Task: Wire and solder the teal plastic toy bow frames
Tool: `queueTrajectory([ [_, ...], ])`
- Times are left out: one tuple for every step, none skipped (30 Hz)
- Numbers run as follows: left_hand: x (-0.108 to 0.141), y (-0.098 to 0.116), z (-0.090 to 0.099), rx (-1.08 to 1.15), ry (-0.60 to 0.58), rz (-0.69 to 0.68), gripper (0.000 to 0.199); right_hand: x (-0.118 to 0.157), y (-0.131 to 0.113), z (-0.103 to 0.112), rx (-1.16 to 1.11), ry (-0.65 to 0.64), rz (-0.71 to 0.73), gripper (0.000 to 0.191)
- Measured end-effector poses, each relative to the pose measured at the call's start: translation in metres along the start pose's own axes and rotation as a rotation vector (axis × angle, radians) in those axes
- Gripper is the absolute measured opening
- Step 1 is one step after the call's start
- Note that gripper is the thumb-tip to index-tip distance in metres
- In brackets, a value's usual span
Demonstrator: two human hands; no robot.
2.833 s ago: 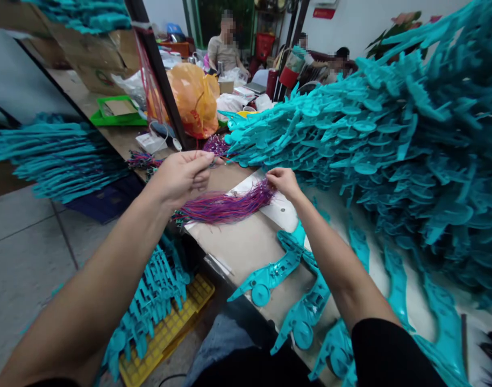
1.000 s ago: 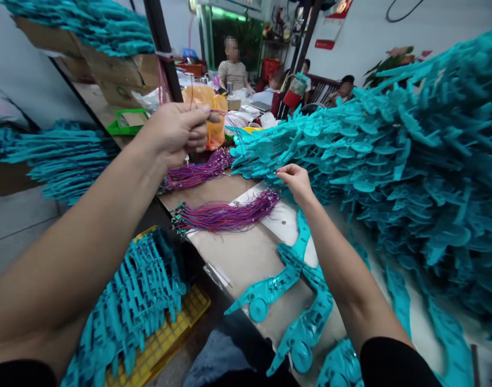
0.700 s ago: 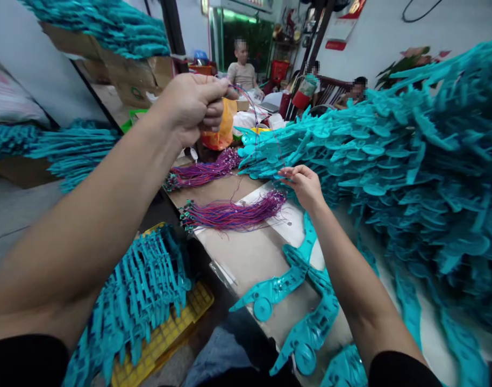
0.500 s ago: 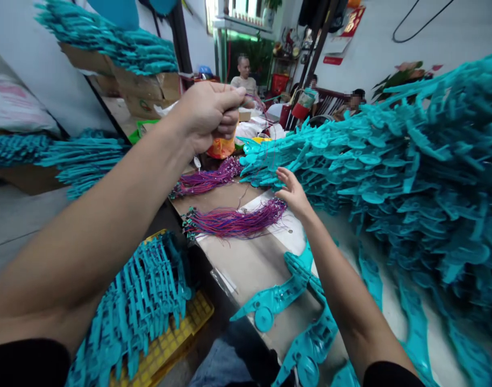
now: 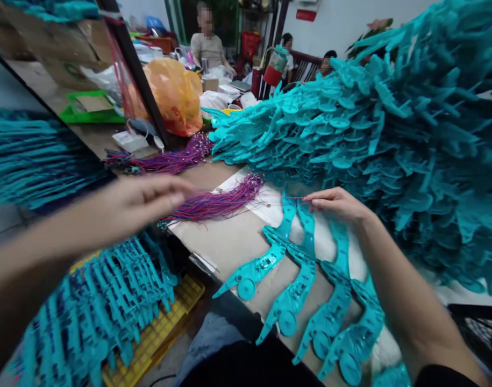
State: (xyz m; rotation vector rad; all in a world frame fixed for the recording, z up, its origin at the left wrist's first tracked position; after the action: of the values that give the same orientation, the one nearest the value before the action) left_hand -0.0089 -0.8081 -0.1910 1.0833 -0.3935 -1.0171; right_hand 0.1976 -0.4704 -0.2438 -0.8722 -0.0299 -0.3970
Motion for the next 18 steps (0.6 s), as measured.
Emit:
queueTrajectory([
  [0.015, -0.013, -0.029, 0.022, -0.073, -0.016, 0.037, 0.004, 0.013, 0.014, 0.149, -0.004, -0.009, 0.036],
  [0.029, -0.024, -0.055, 0.034, -0.07, -0.034, 0.032, 0.003, 0.022, 0.024, 0.298, -0.002, 0.005, 0.034],
  [0.042, -0.032, -0.082, 0.04, -0.057, -0.056, 0.03, -0.003, 0.026, 0.03, 0.424, 0.01, 0.032, 0.031],
  [0.053, -0.036, -0.109, 0.038, -0.031, -0.083, 0.028, -0.012, 0.028, 0.032, 0.543, 0.032, 0.066, 0.028],
  [0.063, -0.038, -0.133, 0.031, -0.002, -0.101, 0.027, -0.023, 0.028, 0.031, 0.649, 0.061, 0.096, 0.025],
  [0.072, -0.039, -0.156, 0.011, 0.016, -0.124, 0.027, -0.034, 0.028, 0.027, 0.734, 0.086, 0.119, 0.023],
  [0.079, -0.038, -0.176, -0.015, 0.031, -0.144, 0.026, -0.044, 0.029, 0.021, 0.796, 0.1, 0.132, 0.022],
  [0.086, -0.036, -0.192, -0.042, 0.049, -0.168, 0.025, -0.052, 0.031, 0.012, 0.836, 0.101, 0.142, 0.022],
  [0.091, -0.034, -0.204, -0.067, 0.062, -0.2, 0.024, -0.056, 0.035, 0.001, 0.869, 0.091, 0.156, 0.022],
  [0.095, -0.031, -0.214, -0.089, 0.072, -0.238, 0.023, -0.057, 0.04, -0.009, 0.885, 0.073, 0.171, 0.023],
  [0.099, -0.03, -0.221, -0.105, 0.077, -0.28, 0.021, -0.054, 0.046, -0.02, 0.885, 0.055, 0.187, 0.023],
  [0.102, -0.029, -0.227, -0.118, 0.077, -0.32, 0.02, -0.048, 0.053, -0.028, 0.896, 0.043, 0.207, 0.023],
  [0.104, -0.029, -0.231, -0.127, 0.074, -0.351, 0.02, -0.04, 0.059, -0.036, 0.917, 0.04, 0.228, 0.023],
  [0.105, -0.031, -0.234, -0.133, 0.071, -0.368, 0.02, -0.03, 0.066, -0.041, 0.947, 0.048, 0.243, 0.024],
  [0.106, -0.034, -0.236, -0.137, 0.073, -0.371, 0.02, -0.021, 0.073, -0.044, 0.985, 0.066, 0.246, 0.025],
  [0.107, -0.037, -0.237, -0.139, 0.077, -0.364, 0.02, -0.012, 0.079, -0.045, 1.026, 0.089, 0.237, 0.026],
  [0.107, -0.039, -0.238, -0.138, 0.081, -0.355, 0.02, -0.004, 0.084, -0.044, 1.061, 0.115, 0.219, 0.027],
  [0.107, -0.041, -0.237, -0.133, 0.081, -0.347, 0.02, 0.003, 0.087, -0.043, 1.085, 0.136, 0.196, 0.028],
])
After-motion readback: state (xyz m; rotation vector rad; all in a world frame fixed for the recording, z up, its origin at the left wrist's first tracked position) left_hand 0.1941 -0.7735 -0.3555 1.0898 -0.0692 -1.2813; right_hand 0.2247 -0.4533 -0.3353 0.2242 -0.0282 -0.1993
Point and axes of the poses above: each hand's wrist, its own x-axis away from the middle knuckle, its own z-axis out of the back of the hand, y = z × x, the point moved 8 cm from there along -x, towards the middle knuckle, and after that the axes turned 14 degrees about x, right-handed, at the moved point
